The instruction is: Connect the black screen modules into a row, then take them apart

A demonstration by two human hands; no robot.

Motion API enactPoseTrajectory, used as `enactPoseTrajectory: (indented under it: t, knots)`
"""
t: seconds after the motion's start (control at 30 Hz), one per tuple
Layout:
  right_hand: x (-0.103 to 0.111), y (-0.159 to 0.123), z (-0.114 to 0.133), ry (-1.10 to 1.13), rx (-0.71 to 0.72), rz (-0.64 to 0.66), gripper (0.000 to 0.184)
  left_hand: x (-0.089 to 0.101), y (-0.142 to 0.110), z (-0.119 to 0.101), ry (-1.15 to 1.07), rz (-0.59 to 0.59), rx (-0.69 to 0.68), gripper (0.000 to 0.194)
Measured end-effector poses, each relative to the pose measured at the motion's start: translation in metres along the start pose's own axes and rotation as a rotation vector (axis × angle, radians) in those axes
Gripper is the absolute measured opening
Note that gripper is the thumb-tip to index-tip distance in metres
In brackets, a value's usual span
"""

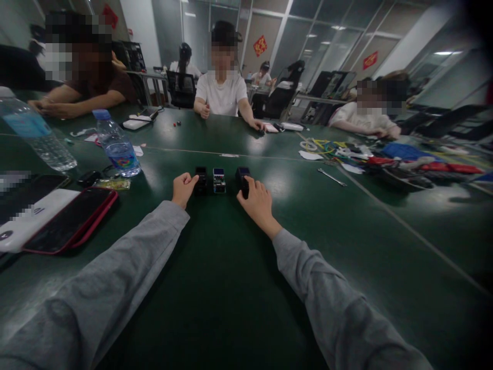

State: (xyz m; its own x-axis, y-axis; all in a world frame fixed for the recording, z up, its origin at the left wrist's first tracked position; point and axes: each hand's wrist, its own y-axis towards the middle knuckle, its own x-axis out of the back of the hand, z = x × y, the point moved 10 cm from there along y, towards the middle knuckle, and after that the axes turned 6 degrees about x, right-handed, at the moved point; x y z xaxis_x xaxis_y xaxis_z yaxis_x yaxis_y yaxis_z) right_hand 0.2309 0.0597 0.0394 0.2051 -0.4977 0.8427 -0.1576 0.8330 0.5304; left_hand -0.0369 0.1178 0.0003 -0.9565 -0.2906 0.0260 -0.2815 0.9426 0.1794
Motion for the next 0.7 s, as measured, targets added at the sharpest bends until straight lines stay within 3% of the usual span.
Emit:
enactPoseTrajectory:
  t: [0.3, 0.53, 0.7]
  knots:
    - [-0.001, -0.001, -0.007, -0.053, -0.048, 0.009, 0.049, 0.005, 0.000, -0.004, 0.015, -0.046, -0.033, 0.046]
    - [0.008, -0.003, -0.002, -0.035, -0.021, -0.064, 0.048, 0.004, -0.002, -0.019, 0.139, -0.076, -0.183, 0.014]
    - [0.020, -0.004, 0.008, -0.030, 0.026, -0.140, 0.047, 0.004, -0.002, -0.013, 0.190, -0.068, -0.150, 0.022]
